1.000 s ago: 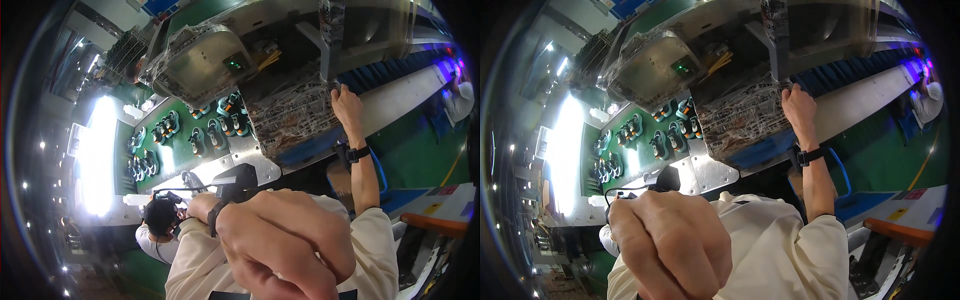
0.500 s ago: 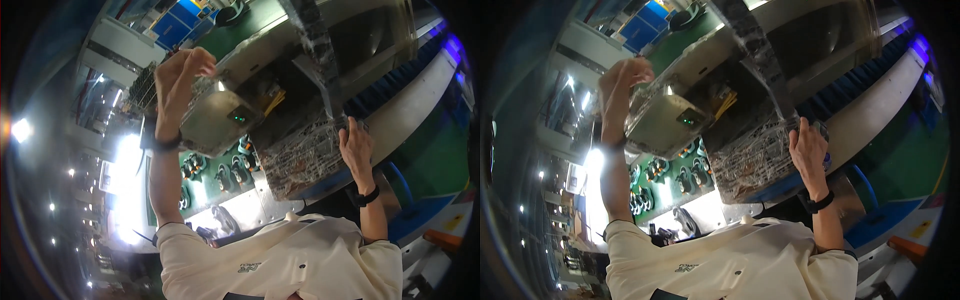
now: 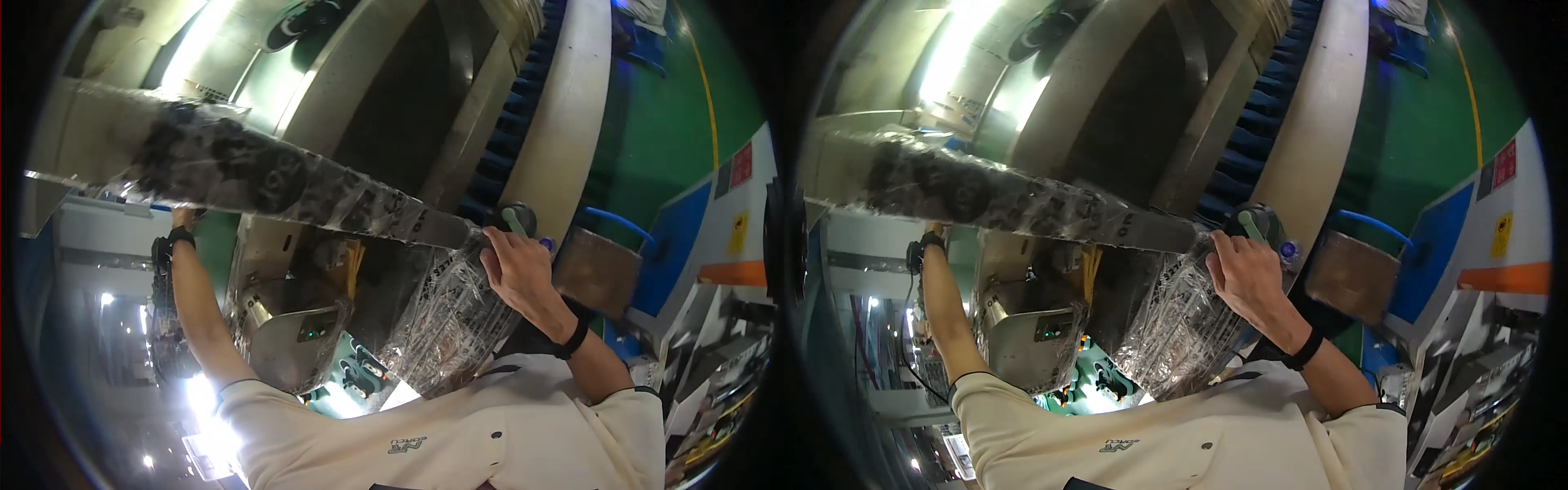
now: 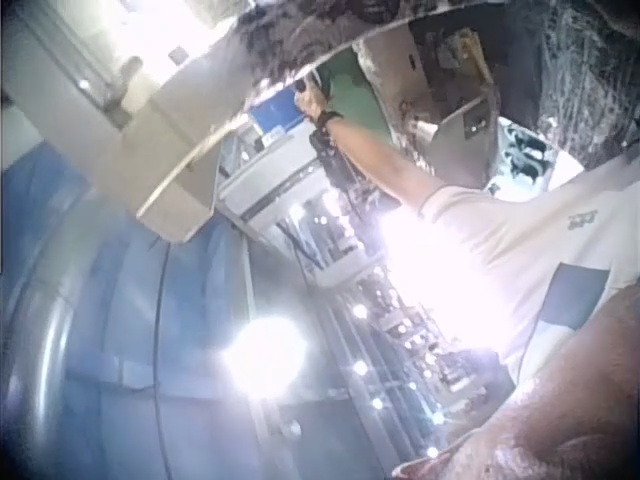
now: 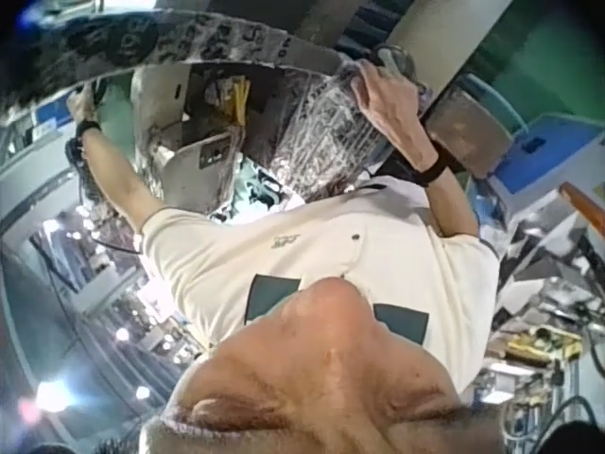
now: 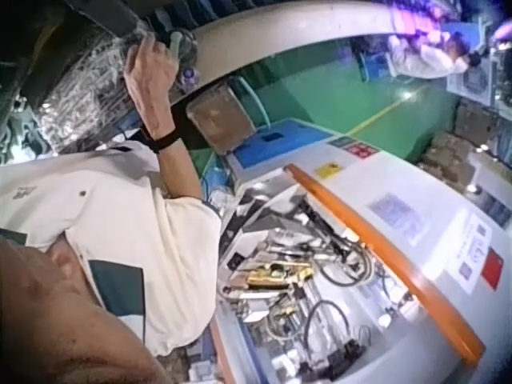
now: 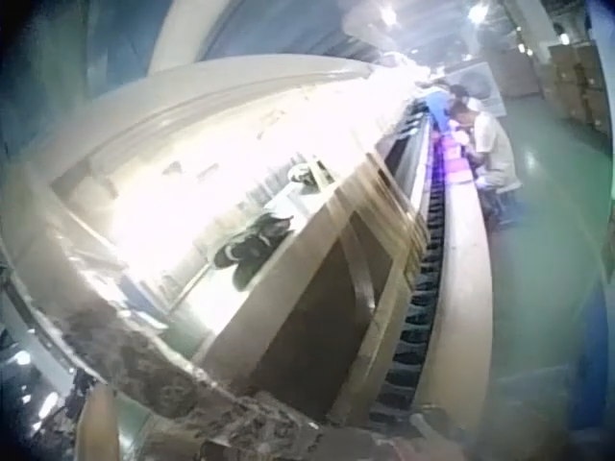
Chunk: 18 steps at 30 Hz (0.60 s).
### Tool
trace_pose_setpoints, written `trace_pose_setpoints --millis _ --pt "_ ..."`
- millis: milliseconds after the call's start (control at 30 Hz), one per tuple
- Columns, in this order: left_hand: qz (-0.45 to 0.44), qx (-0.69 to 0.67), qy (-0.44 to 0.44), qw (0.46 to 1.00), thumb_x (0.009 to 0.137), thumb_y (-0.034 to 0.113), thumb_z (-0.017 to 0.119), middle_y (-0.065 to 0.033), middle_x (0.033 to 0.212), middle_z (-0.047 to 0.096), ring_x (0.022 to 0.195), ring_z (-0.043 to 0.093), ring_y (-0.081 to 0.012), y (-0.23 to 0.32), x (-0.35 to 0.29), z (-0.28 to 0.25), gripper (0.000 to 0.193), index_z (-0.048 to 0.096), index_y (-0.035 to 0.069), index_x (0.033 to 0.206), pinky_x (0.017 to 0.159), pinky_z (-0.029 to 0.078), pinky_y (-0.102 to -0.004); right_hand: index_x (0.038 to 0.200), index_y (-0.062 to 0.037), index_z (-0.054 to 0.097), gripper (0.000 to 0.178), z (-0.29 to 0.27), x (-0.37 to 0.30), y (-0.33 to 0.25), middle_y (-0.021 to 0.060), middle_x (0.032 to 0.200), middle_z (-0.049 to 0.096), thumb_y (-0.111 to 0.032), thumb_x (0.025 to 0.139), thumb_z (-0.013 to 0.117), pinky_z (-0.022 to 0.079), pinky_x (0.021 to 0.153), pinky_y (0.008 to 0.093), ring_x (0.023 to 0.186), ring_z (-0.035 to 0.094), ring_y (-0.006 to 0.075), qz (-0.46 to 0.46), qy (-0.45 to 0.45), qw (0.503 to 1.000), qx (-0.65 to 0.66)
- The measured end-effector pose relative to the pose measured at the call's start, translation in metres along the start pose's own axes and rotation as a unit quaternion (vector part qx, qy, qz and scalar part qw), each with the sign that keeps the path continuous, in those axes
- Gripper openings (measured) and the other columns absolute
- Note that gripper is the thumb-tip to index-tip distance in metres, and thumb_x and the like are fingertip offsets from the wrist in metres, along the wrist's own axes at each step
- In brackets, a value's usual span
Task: Operating a machine to attach soles to footwear in a shoe factory.
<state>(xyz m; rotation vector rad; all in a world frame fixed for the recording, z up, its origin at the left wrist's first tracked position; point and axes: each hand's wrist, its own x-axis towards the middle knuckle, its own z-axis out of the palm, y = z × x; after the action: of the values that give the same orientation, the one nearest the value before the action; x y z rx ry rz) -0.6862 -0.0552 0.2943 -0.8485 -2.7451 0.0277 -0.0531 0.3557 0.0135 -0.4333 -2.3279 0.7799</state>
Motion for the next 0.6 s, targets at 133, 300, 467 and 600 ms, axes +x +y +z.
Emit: trace_pose_setpoints --millis 133,300,467,600 --pt "0.149 -0.044 0.114 0.981 0.076 0.045 0.073 -0.0186 0.097 0.072 0.086 0.070 -0.0316 -0.043 -0.024 -0.048 0.047 0.073 0.006 0.102 0.078 0.054 -0.0395 0.105 -0.0019 0.061 0.028 -0.004 -0.004 0.002 0.0133 0.075 0.064 -0.015 0.081 0.068 0.052 0.063 0.0404 0.070 0.065 0.0296 -0.016 0.016 0.999 0.030" --pt "0.005 0.157 0.080 0.984 0.077 0.050 0.070 -0.0208 0.091 0.070 0.088 0.068 -0.0398 0.213 -0.120 -0.050 0.060 0.064 0.008 0.121 0.075 0.052 -0.0474 0.104 -0.0030 0.060 0.025 0.005 -0.003 0.000 0.0153 0.074 0.064 -0.014 0.083 0.066 0.052 0.060 0.0442 0.068 0.065 0.0333 0.026 -0.033 0.999 -0.015" --pt "0.126 0.242 0.154 0.950 0.079 0.030 0.076 -0.0166 0.106 0.067 0.095 0.063 -0.0356 0.302 -0.256 -0.136 0.067 0.050 0.014 0.139 0.078 0.050 -0.0455 0.109 -0.0036 0.060 0.027 0.003 -0.010 0.008 0.0181 0.092 0.066 -0.016 0.085 0.067 0.054 0.067 0.0442 0.081 0.066 0.0361 -0.039 0.026 0.997 0.055" --pt "0.164 0.159 0.214 0.950 0.076 0.019 0.077 -0.0138 0.115 0.064 0.098 0.062 -0.0304 0.365 -0.363 -0.152 0.073 0.047 0.008 0.141 0.081 0.051 -0.0425 0.118 -0.0035 0.058 0.040 -0.001 -0.009 0.012 0.0152 0.109 0.067 -0.023 0.086 0.071 0.054 0.080 0.0406 0.098 0.066 0.0324 -0.065 0.013 0.991 0.117"
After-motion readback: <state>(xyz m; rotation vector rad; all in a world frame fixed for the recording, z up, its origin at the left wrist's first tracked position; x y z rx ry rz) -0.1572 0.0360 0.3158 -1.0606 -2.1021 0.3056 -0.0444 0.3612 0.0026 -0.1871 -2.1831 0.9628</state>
